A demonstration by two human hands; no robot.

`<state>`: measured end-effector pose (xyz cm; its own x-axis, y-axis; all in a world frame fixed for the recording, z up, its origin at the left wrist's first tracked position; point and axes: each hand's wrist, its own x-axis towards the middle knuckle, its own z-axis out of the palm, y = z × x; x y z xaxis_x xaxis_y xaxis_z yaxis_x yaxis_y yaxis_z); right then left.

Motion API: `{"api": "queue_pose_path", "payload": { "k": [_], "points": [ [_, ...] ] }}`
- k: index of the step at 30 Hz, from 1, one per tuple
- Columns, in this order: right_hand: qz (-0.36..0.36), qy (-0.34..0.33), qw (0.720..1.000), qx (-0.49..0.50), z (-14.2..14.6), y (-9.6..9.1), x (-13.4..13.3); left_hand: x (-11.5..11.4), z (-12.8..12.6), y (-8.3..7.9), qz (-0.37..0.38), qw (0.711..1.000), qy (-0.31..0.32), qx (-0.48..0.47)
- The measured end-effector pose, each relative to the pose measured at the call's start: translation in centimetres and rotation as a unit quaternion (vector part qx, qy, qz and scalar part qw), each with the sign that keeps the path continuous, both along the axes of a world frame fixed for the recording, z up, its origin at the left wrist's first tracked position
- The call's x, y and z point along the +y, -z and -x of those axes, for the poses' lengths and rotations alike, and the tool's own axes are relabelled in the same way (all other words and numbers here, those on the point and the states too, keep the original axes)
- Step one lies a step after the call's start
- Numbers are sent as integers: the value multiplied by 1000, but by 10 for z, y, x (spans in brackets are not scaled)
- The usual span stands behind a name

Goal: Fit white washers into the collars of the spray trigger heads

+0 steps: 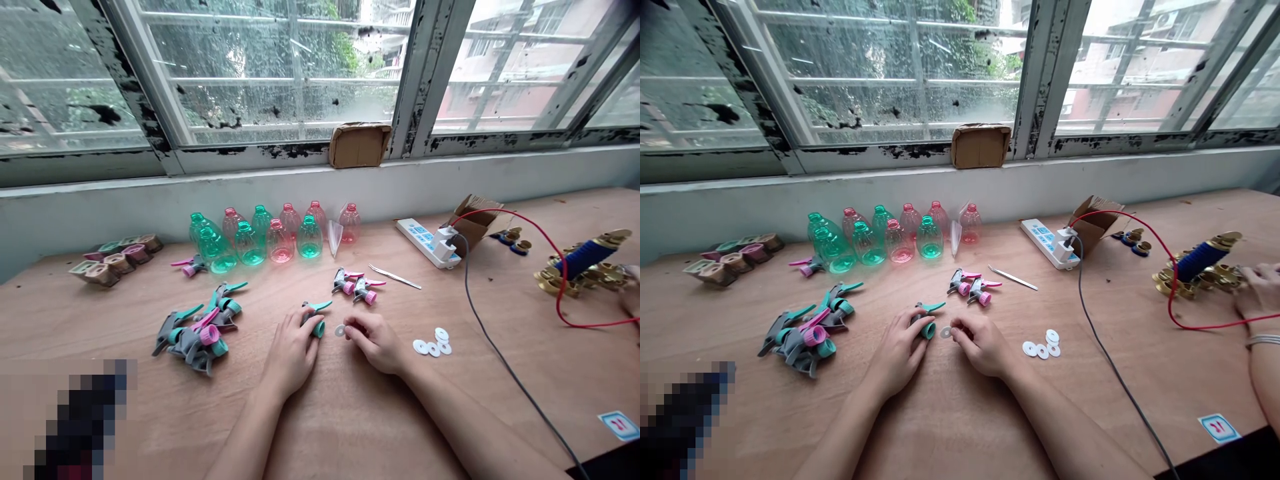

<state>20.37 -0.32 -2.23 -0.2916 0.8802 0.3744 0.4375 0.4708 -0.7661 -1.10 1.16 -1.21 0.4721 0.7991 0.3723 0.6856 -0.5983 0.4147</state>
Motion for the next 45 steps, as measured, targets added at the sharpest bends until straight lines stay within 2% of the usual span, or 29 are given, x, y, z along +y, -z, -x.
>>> {"api": "queue_pose_path", "payload": {
  "k": [3,7,11,24,31,45],
  "points": [
    [6,-10,1000,-1,1,-1,-1,-4,-4,-3,15,999,10,-36],
    [9,-14,1000,4,3,-2,-3,-13,-11,-6,97,991,-6,-95],
    [19,-15,1000,8,5,0,-4,-18,-17,-4,141,985,16,-100],
    [20,12,999,34,12,4,-5,-18,-17,-4,141,986,25,-83],
    [-50,-9,999,20,10,5,-6,-18,-18,-5,139,987,26,-75],
    [-124,-24,991,-41,9,1,-5,-18,-17,-5,157,984,20,-83]
  ]
}}
